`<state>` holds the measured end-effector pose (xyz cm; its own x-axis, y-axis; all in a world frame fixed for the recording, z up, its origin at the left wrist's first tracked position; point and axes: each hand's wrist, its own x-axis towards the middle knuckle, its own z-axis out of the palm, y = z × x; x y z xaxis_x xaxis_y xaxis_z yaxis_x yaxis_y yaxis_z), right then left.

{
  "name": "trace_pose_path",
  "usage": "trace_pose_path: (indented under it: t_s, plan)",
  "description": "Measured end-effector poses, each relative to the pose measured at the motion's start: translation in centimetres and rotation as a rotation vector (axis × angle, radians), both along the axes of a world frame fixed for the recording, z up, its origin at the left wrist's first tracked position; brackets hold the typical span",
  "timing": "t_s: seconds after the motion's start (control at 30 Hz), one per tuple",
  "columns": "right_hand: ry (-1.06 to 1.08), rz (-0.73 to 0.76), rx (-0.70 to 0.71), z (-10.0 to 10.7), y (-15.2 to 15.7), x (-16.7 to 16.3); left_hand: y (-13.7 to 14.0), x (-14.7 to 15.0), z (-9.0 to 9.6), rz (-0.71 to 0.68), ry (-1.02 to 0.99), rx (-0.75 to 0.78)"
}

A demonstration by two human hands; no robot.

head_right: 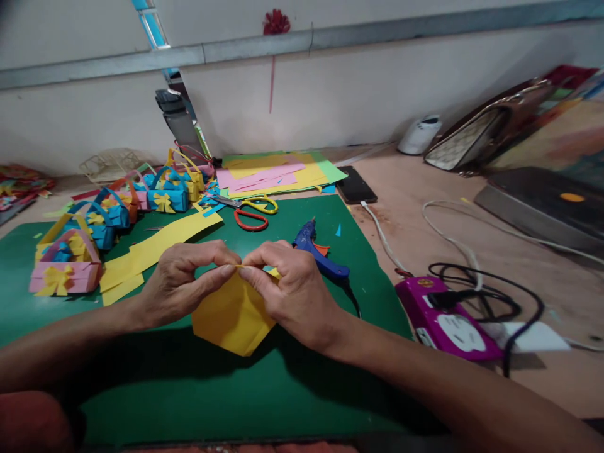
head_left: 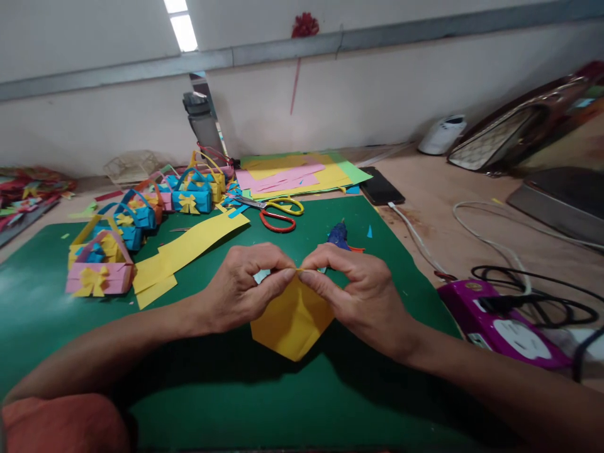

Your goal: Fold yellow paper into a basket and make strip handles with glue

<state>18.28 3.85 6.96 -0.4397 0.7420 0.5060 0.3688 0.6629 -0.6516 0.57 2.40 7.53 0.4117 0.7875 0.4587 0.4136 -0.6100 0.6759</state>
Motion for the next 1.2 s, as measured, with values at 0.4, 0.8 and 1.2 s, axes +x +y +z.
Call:
trace_pose_path:
  t_s: [0.4, 0.8, 1.2]
  plan:
    - [0.296, -0.157, -0.258, 0.3, 0.9, 1.4, 0.6, 0.0, -0.2, 0.095, -0.015, -0.204]
    - [0.208, -0.107, -0.278, 0.5, 1.0, 1.4, 0.6, 0.0, -0.3, 0.096, -0.059, -0.205]
    - [0.019, -0.023, -0.223, 0.5, 0.7, 1.0, 0.4, 0.0, -0.5, 0.056, -0.065, -0.195]
